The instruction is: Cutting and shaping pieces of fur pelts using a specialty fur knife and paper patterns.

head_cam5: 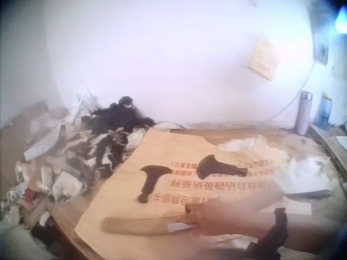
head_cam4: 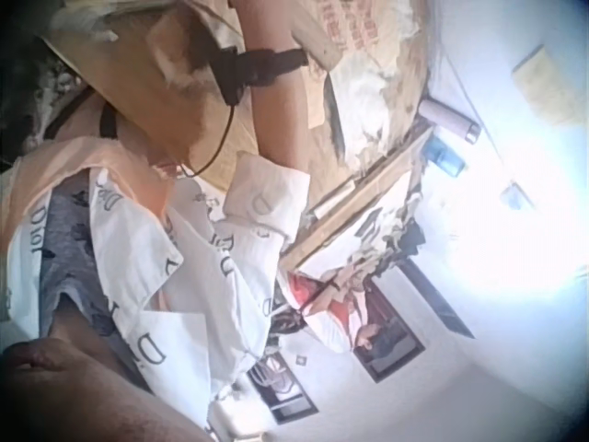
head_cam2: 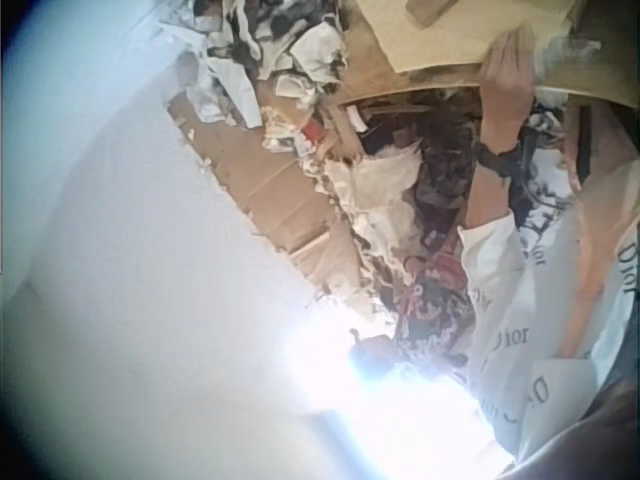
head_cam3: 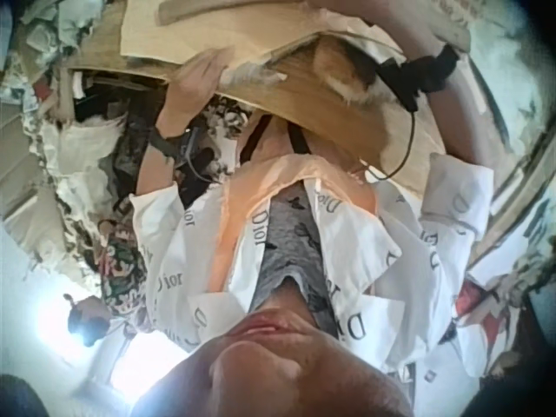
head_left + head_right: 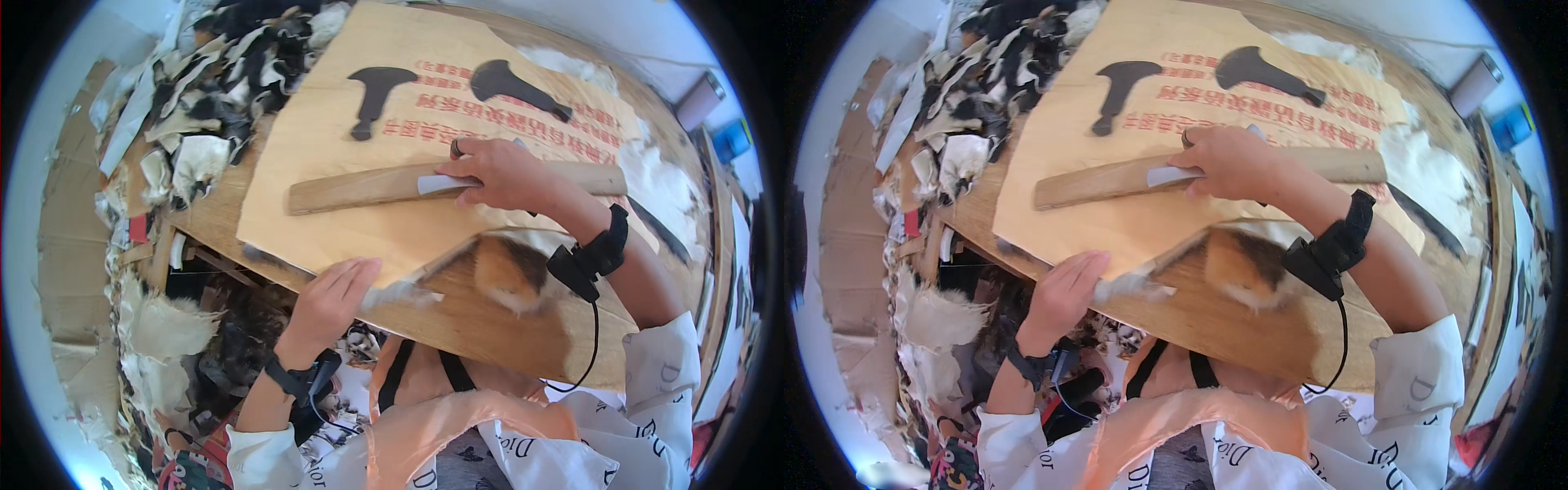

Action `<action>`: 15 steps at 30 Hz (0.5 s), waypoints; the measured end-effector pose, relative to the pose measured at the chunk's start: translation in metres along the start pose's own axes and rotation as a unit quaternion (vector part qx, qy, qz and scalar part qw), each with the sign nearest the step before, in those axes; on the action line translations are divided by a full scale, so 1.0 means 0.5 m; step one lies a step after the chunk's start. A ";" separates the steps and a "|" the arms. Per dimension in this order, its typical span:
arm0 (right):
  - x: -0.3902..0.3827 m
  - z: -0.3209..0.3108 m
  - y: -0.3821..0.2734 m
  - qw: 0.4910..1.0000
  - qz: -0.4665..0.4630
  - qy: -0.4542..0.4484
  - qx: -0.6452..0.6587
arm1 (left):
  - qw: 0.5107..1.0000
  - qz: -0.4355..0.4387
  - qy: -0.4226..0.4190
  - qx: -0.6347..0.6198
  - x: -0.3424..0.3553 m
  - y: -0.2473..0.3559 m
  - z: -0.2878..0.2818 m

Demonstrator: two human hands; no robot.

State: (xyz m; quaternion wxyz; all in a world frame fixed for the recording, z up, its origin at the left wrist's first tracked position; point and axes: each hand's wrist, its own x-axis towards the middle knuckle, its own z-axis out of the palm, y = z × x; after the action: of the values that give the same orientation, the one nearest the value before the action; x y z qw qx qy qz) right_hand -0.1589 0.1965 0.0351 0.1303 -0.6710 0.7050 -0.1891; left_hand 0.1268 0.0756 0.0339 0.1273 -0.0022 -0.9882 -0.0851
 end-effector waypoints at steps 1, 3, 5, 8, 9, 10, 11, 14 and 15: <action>0.015 0.003 -0.008 1.000 0.003 -0.018 -0.010 | 1.000 -0.012 0.012 -0.015 0.000 -0.008 0.005; 0.038 0.014 -0.024 0.999 -0.003 -0.031 -0.015 | 0.999 -0.028 0.027 -0.027 -0.003 -0.029 -0.001; 0.055 0.025 -0.037 1.000 -0.016 -0.021 -0.005 | 0.994 -0.086 0.057 -0.042 -0.005 -0.055 -0.017; 0.068 0.023 -0.045 1.000 -0.017 -0.023 -0.004 | 0.984 -0.149 0.034 -0.093 -0.026 -0.109 -0.023; 0.067 0.020 -0.043 0.999 -0.008 -0.033 -0.011 | 0.983 -0.153 0.037 -0.093 -0.027 -0.120 -0.026; 0.064 0.017 -0.029 0.999 -0.012 -0.036 -0.013 | 0.981 -0.152 0.022 -0.121 -0.026 -0.131 -0.028; 0.053 0.012 -0.006 1.000 -0.020 -0.011 0.015 | 0.977 -0.151 0.007 -0.150 -0.024 -0.140 -0.029; 0.008 -0.016 0.047 0.998 -0.019 0.042 0.036 | 0.958 -0.225 -0.033 -0.174 0.011 -0.152 -0.034; -0.010 -0.033 0.055 0.997 -0.008 0.073 0.029 | 0.958 -0.221 -0.029 -0.179 0.032 -0.153 -0.029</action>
State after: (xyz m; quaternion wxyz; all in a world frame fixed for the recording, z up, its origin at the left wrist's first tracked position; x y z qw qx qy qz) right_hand -0.1905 0.2035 0.0374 0.0963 -0.6566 0.7016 -0.2596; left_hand 0.1131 -0.0027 0.0390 0.0737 0.1910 -0.9358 -0.2869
